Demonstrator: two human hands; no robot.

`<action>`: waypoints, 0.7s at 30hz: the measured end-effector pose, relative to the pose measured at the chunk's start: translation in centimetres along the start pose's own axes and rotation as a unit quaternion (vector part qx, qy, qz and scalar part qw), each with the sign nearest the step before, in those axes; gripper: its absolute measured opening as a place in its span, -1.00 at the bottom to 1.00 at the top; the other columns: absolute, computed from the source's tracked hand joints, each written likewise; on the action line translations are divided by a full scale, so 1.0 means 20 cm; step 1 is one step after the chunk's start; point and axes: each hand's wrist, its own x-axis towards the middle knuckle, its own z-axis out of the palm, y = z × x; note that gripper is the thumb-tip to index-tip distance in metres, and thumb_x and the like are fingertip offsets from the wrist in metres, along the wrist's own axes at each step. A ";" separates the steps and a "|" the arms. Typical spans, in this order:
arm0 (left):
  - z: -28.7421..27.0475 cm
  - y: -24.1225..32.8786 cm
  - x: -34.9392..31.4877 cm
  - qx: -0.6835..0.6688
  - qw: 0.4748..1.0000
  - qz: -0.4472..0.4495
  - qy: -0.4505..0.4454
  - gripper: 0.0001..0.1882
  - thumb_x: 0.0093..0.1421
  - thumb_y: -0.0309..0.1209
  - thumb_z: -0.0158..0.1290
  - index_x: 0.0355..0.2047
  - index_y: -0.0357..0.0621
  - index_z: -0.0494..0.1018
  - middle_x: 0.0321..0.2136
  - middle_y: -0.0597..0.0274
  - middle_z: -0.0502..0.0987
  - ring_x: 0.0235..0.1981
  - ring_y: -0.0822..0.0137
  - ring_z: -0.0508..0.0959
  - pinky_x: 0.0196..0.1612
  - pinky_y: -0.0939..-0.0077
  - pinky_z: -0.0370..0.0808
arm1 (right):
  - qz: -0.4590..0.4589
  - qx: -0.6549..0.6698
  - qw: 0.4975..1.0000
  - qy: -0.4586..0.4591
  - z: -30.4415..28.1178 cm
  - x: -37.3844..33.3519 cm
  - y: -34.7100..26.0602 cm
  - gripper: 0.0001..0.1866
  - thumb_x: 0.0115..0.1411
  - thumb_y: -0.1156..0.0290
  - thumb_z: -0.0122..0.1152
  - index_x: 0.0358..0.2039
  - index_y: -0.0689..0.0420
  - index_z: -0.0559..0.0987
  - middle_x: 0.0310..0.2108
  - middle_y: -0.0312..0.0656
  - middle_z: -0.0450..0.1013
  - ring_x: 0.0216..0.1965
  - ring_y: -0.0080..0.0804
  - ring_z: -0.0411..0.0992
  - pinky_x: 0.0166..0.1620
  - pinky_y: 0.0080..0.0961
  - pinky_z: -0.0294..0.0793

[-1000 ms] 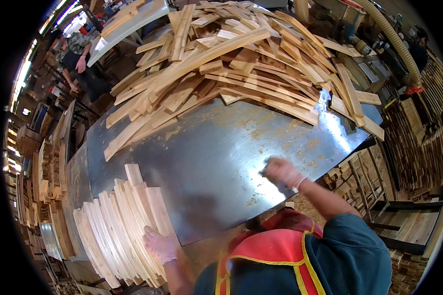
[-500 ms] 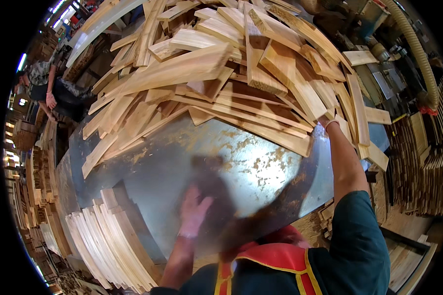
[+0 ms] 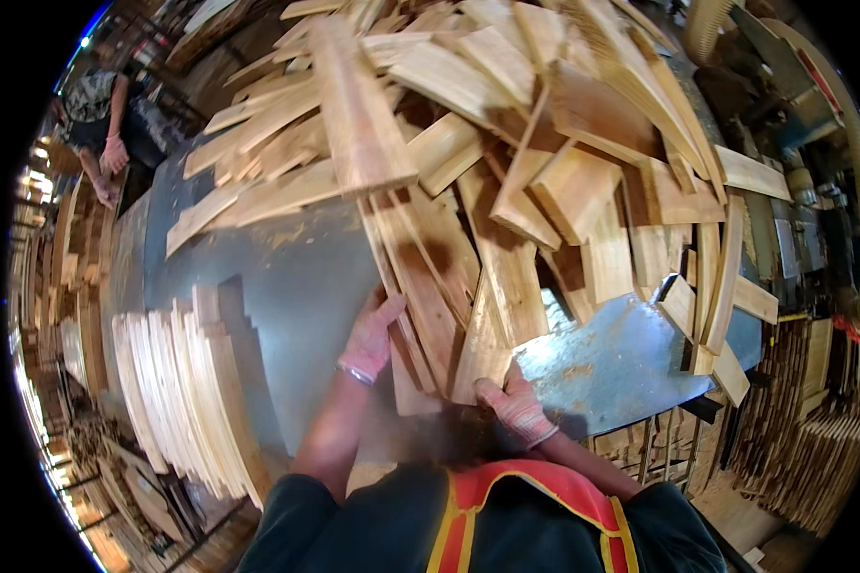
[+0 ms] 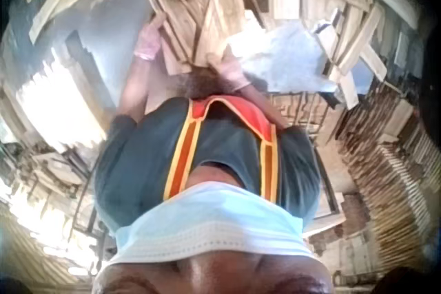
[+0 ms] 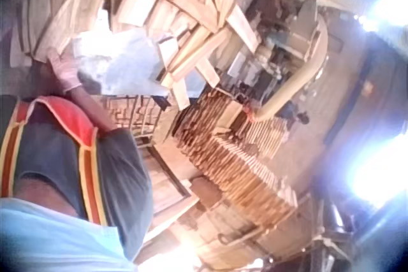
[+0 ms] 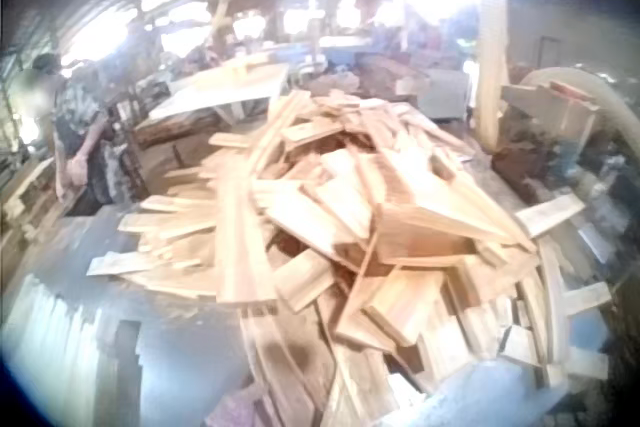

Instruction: The person sorts wood planks by picking up individual pieces from a pile and stacking them neatly in a parallel arrangement on a metal table.

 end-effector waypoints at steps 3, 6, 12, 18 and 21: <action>-0.11 0.06 -0.02 0.089 0.995 0.052 0.003 -0.14 0.24 -0.41 0.29 0.47 -0.25 0.13 0.25 0.10 0.46 0.26 0.25 0.47 0.35 0.34 0.40 | -0.035 0.081 0.990 -0.110 -0.08 0.00 -0.15 -0.16 0.30 -0.09 0.30 0.29 0.40 0.36 0.13 0.19 0.52 0.17 -0.03 0.49 0.26 -0.25 0.44; -0.12 0.00 0.01 0.107 0.990 0.088 -0.025 -0.10 0.22 -0.46 0.27 0.48 -0.30 0.08 0.27 0.08 0.44 0.28 0.25 0.43 0.35 0.32 0.38 | 0.022 0.437 0.897 0.066 -0.14 0.20 -0.19 -0.46 0.26 0.27 0.42 0.17 0.22 0.50 0.04 -0.06 0.55 0.09 -0.18 0.52 0.27 -0.16 0.47; -0.19 0.12 -0.18 0.161 0.982 0.096 -0.028 -0.15 0.20 -0.52 0.27 0.44 -0.39 0.14 0.27 0.02 0.45 0.29 0.22 0.41 0.39 0.32 0.28 | 0.027 0.506 0.858 0.083 0.36 0.11 -0.25 -0.44 0.28 0.25 0.38 0.24 0.08 0.47 0.10 -0.12 0.54 0.12 -0.09 0.51 0.27 0.02 0.50; -0.67 0.13 -0.80 0.152 0.986 0.024 -0.065 -0.25 0.19 -0.52 0.23 0.38 -0.39 0.27 0.18 0.06 0.54 0.14 0.28 0.53 0.28 0.42 0.39 | 0.095 0.546 0.832 -0.004 1.02 -0.46 -0.27 -0.43 0.35 0.18 0.30 0.29 0.13 0.44 0.13 -0.06 0.54 0.18 -0.07 0.48 0.29 -0.01 0.46; -0.94 0.06 -1.25 0.127 0.991 -0.005 -0.045 -0.29 0.20 -0.48 0.21 0.37 -0.34 0.31 0.14 0.13 0.55 0.07 0.31 0.54 0.21 0.39 0.44 | 0.198 0.477 0.856 -0.012 1.30 -0.72 -0.01 -0.41 0.33 0.22 0.37 0.29 0.13 0.45 0.12 -0.04 0.54 0.18 -0.11 0.47 0.24 -0.12 0.46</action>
